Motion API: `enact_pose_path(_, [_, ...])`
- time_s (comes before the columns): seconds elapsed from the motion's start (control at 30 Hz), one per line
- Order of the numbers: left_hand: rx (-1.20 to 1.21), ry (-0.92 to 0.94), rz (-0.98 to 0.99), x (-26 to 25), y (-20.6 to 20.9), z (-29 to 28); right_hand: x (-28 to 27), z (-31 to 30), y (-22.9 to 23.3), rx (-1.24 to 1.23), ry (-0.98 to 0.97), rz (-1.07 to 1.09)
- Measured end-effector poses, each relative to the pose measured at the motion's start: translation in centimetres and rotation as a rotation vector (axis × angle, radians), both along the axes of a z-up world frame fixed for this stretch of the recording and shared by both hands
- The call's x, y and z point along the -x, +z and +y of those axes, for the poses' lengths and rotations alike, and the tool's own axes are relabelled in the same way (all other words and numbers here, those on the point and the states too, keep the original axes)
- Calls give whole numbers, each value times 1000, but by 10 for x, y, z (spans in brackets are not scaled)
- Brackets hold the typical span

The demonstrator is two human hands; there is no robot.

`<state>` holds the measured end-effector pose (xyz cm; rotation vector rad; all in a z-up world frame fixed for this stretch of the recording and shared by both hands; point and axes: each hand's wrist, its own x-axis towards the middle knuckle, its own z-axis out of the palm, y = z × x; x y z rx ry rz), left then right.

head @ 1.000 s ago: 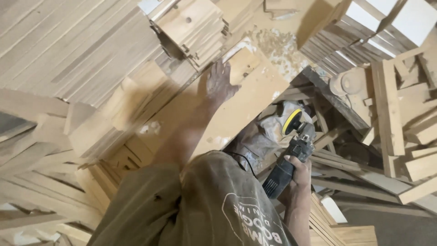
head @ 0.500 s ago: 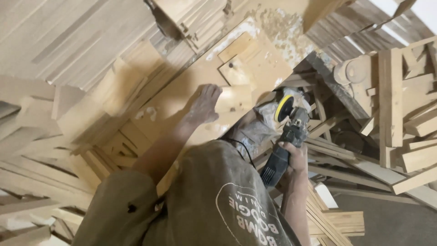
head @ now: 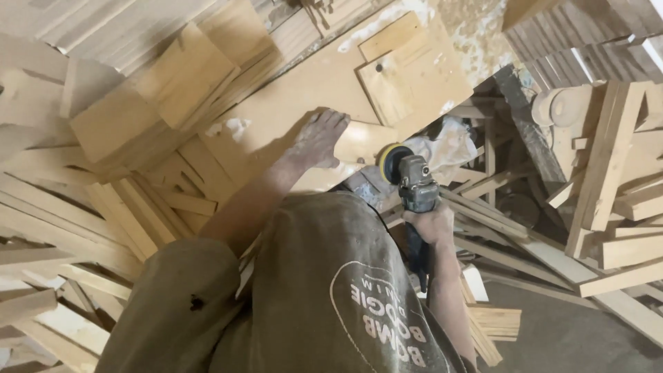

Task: The person uses an angle grinder to sand a small rectangular piece of wood on a workbench. They hold the wood with their left hand and move the tool across the surface with their right hand, then flip the wood to sand the other side.

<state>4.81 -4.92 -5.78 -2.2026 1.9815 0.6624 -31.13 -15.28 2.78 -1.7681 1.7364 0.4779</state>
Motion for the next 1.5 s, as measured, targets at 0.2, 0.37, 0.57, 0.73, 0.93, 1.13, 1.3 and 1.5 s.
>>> enact_pose_path(0.2, [63,43,33,12,-12,3,-4,18,29,-3,-118,-66])
enact_pose_path(0.37, [195,96,104,-8,-9,-67,25,16,19,35,-224,-133])
enact_pose_path(0.57, [242,76,73,-7,5,-84,41,20,1,49,-226,-141])
enact_pose_path(0.73, [215,-1,66,21,-18,-14,20,27,14,20,-191,-105])
enact_pose_path(0.93, [104,51,-10,24,-23,0,-8,9,12,-9,15,37])
enact_pose_path(1.13, [146,15,10,22,-34,-10,-44,3,30,-51,130,132])
enact_pose_path(1.3, [135,39,8,23,-18,-9,-89,-3,34,39,261,164])
enact_pose_path(1.5, [101,18,26,20,-26,-11,-88,-30,77,37,286,161])
